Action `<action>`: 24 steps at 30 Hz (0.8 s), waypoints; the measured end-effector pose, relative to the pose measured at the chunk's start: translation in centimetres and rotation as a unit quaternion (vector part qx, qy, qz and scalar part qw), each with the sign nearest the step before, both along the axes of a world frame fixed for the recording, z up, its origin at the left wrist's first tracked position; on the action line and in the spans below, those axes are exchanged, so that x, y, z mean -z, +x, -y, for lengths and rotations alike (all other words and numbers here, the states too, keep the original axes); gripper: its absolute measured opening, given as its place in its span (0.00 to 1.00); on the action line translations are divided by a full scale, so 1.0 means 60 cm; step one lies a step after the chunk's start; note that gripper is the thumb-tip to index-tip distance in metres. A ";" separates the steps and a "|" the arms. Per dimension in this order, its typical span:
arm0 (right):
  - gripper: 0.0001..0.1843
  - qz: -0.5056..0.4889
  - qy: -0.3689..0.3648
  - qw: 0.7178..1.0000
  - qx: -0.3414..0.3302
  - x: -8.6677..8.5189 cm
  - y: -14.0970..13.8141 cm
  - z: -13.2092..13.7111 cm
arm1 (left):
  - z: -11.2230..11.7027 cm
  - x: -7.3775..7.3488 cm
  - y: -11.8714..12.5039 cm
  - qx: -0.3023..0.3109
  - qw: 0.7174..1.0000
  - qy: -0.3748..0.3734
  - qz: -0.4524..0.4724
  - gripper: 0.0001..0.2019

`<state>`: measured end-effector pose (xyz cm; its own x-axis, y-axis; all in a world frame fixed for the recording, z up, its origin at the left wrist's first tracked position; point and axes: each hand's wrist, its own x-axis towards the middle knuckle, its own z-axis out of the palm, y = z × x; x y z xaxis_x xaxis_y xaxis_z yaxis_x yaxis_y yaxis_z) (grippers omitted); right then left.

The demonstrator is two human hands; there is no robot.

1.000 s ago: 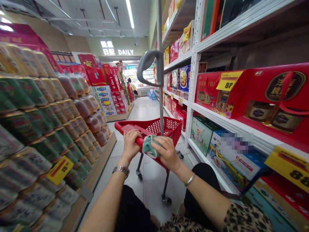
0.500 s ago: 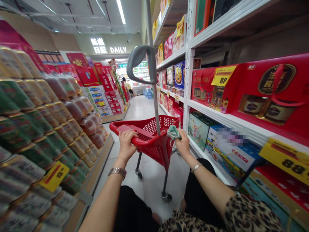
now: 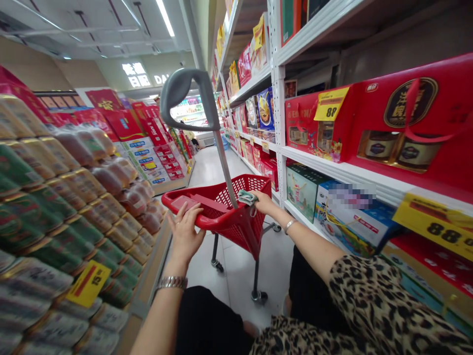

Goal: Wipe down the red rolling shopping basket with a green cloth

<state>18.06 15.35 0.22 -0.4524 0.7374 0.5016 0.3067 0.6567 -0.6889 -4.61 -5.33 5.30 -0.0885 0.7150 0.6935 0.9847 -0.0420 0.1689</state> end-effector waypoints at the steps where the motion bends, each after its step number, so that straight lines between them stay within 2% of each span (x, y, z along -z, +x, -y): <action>1: 0.27 -0.002 -0.004 1.000 0.005 0.004 0.000 -0.004 | 0.005 0.002 0.012 -0.013 1.000 0.006 -0.003 0.27; 4: 0.24 -0.011 -0.010 1.000 0.024 0.010 -0.007 -0.013 | 0.013 0.005 0.050 -0.014 1.000 -0.001 -0.025 0.34; 7: 0.22 -0.031 -0.014 0.998 0.053 0.013 -0.021 -0.006 | 0.008 -0.001 0.066 -0.021 0.999 -0.022 -0.027 0.27; 10: 0.25 -0.076 -0.018 0.993 0.090 0.019 -0.045 0.030 | -0.002 -0.010 0.054 -0.013 0.999 -0.040 -0.001 0.14; 13: 0.28 -0.188 0.008 0.976 0.108 0.038 -0.078 0.093 | -0.010 -0.014 0.038 -0.001 0.999 -0.032 0.023 0.13; 15: 0.27 -0.231 0.044 0.966 0.106 0.060 -0.100 0.136 | -0.013 -0.013 0.033 -0.005 1.000 -0.014 0.027 0.14; 18: 0.27 -0.214 0.108 0.964 0.112 0.104 -0.120 0.182 | -0.014 -0.009 0.031 -0.010 1.000 0.001 0.020 0.15; 22: 0.25 -0.132 0.201 0.966 0.099 0.176 -0.114 0.198 | -0.013 -0.006 0.028 -0.008 1.000 0.005 0.012 0.15; 24: 0.22 -0.083 0.224 0.966 0.095 0.209 -0.102 0.196 | -0.014 -0.005 0.025 -0.003 1.000 0.010 0.010 0.15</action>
